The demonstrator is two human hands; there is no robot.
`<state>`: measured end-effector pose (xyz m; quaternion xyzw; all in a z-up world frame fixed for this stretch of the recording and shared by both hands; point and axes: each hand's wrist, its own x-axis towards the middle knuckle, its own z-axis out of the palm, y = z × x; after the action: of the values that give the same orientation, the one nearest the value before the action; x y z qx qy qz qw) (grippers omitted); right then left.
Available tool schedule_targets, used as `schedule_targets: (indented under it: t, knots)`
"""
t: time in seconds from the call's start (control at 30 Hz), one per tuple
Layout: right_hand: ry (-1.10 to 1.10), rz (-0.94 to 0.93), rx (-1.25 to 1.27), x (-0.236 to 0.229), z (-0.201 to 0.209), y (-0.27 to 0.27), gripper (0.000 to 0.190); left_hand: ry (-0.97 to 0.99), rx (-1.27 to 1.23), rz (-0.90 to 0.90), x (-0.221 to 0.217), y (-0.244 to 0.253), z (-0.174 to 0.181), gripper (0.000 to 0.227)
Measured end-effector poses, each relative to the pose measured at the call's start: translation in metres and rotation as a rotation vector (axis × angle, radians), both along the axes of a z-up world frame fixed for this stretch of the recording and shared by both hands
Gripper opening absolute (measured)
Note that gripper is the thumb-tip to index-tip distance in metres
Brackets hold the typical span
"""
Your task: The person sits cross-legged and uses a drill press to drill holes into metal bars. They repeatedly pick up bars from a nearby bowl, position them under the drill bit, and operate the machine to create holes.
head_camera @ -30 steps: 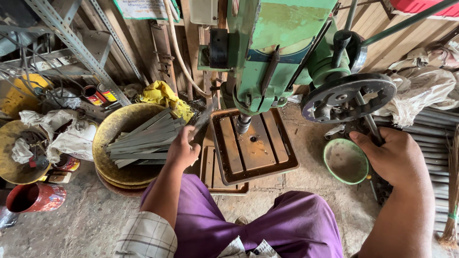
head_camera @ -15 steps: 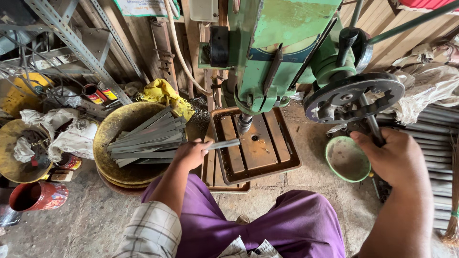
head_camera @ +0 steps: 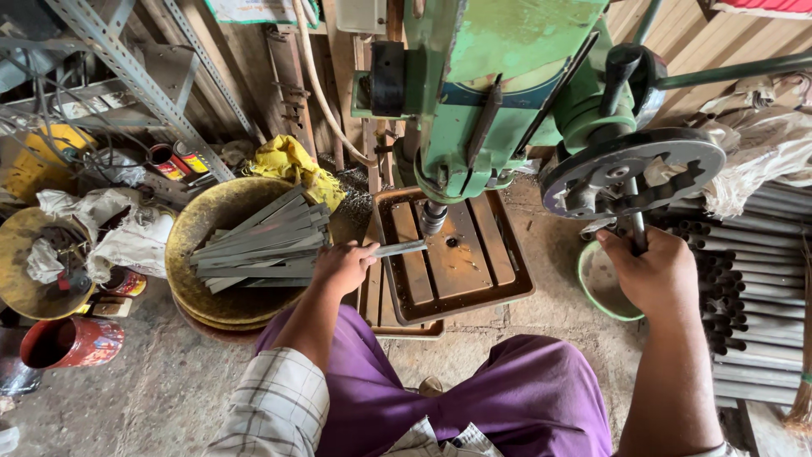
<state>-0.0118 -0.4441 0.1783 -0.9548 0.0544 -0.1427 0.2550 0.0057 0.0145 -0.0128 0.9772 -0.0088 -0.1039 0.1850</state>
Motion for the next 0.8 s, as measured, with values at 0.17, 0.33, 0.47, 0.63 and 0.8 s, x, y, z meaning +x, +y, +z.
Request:
schedule_targets:
  t: [0.17,0.33,0.47,0.63,0.8]
  knots:
    - [0.016,-0.016,0.023,0.0,0.001,0.002,0.045,-0.004,0.001,0.002,0.0,-0.002,0.005,0.038]
    - [0.013,-0.024,0.016,0.001,0.003,0.005,0.044,0.066,0.018,0.023,-0.001,-0.005,0.015,0.038]
    - [0.008,-0.004,0.033,0.001,0.0,0.004,0.042,0.068,0.017,0.017,-0.001,-0.006,0.014,0.039]
    - [-0.06,0.007,-0.006,0.007,-0.013,0.001,0.046,0.057,0.018,0.013,-0.001,-0.004,0.008,0.038]
    - [-0.119,-0.029,-0.002,0.02,-0.039,0.001,0.05,-0.019,0.02,0.001,-0.001,-0.003,0.003,0.037]
